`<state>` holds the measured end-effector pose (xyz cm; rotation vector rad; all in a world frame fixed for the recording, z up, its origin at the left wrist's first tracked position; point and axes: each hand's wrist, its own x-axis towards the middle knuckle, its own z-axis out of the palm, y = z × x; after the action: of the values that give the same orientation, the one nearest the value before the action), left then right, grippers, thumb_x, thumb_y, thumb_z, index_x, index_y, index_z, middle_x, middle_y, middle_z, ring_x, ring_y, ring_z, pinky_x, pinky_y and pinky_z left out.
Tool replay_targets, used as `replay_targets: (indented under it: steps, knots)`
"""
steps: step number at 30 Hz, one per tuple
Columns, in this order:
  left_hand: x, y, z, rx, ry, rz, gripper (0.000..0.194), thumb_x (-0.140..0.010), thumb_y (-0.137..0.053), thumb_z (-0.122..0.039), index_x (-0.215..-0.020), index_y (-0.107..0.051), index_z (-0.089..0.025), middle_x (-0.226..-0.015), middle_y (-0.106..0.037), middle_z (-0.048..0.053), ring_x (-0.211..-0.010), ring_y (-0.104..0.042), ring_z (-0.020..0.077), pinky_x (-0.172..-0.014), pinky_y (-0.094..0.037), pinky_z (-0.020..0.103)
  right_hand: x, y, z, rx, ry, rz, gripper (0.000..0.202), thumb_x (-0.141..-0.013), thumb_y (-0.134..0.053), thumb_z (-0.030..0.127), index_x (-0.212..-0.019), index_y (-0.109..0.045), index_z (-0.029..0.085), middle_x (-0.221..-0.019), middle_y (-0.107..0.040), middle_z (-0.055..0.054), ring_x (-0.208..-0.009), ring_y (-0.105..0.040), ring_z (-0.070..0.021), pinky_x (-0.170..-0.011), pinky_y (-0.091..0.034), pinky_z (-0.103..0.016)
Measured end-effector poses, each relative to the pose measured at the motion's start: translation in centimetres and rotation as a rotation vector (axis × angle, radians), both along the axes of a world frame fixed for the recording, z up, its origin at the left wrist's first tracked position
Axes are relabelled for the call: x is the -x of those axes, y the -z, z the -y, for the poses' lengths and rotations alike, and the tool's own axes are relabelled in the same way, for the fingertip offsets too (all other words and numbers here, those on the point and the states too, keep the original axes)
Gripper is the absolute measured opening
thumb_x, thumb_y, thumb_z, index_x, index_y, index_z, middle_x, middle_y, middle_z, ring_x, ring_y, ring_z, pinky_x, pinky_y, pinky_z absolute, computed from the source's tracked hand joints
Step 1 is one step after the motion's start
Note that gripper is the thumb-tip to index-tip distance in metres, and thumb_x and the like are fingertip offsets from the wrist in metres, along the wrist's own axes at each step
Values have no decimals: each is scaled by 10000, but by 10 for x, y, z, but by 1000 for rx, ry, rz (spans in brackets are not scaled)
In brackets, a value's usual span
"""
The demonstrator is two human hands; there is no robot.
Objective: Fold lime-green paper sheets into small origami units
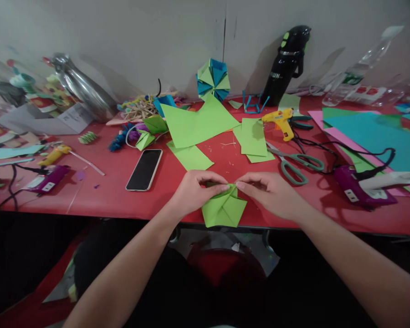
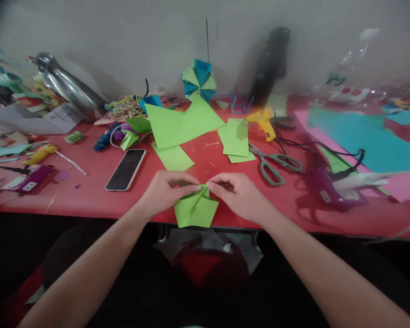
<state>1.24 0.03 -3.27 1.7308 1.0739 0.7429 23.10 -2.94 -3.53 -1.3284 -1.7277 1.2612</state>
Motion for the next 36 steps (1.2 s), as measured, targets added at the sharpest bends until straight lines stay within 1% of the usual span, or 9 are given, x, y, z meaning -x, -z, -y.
replay_targets:
  steps: [11, 19, 21, 24, 26, 29, 31, 33, 36]
  knots:
    - [5, 4, -7, 161, 94, 33, 273, -776, -800, -401, -930, -794, -176, -918, -791, 73, -863, -733, 197, -770, -577, 277, 1, 3, -2, 0, 16, 27, 239, -884, -672, 432, -849, -734, 205, -802, -727, -16, -727, -641, -165, -671, -485, -289]
    - [13, -2, -11, 154, -43, 103, 234, -707, -863, -330, -863, -797, -168, -820, -791, 59, -742, -729, 169, -647, -565, 229, 1, 1, 1, -120, 49, 13, 236, -913, -647, 408, -829, -687, 191, -787, -713, -21, -718, -638, -160, -679, -498, -290]
    - [12, -2, -11, 154, -81, 129, 252, -703, -866, -329, -878, -794, -162, -848, -794, 68, -784, -739, 187, -690, -582, 252, 2, 1, 1, -132, 65, 4, 232, -914, -647, 406, -833, -679, 191, -794, -711, -25, -724, -643, -162, -680, -506, -289]
    - [12, -2, -12, 138, -100, 172, 333, -749, -832, -376, -999, -778, -164, -1018, -788, 93, -962, -734, 216, -821, -585, 286, 3, 3, 2, -184, 138, 6, 224, -925, -637, 403, -845, -671, 197, -808, -706, -30, -735, -651, -166, -678, -520, -286]
    - [12, -4, -11, 151, -68, 176, 419, -769, -809, -421, -1098, -749, -169, -1140, -759, 104, -1060, -708, 230, -881, -570, 304, 4, 3, 4, -268, 198, 39, 191, -942, -619, 377, -868, -670, 208, -827, -708, -35, -748, -658, -170, -683, -529, -290]
    - [10, -9, -5, 141, 41, 132, 483, -729, -837, -446, -1109, -737, -165, -1118, -758, 102, -1033, -710, 252, -872, -571, 332, 6, 1, 9, -506, 251, 102, 110, -962, -592, 290, -892, -656, 233, -871, -713, -43, -799, -668, -183, -731, -540, -317]
    - [7, -13, 4, 46, 82, 95, 429, -727, -846, -422, -1059, -754, -167, -1055, -770, 90, -979, -719, 249, -857, -574, 336, 8, -2, 14, -716, 263, 148, 83, -955, -588, 213, -905, -646, 243, -882, -713, -48, -832, -671, -194, -765, -541, -341]
    - [6, -16, 11, -87, 46, 99, 358, -775, -819, -380, -1070, -763, -187, -1060, -774, 80, -976, -722, 234, -871, -574, 329, 8, -7, 17, -910, 238, 192, 115, -934, -597, 145, -939, -647, 248, -880, -714, -52, -832, -670, -202, -768, -541, -360]
    - [5, -18, 18, -263, 49, 208, 295, -803, -806, -272, -1089, -769, -214, -1114, -772, 74, -1053, -716, 229, -943, -567, 336, 7, -12, 20, -1085, 169, 216, 216, -890, -625, 70, -1009, -655, 248, -904, -720, -62, -821, -666, -207, -758, -542, -375]
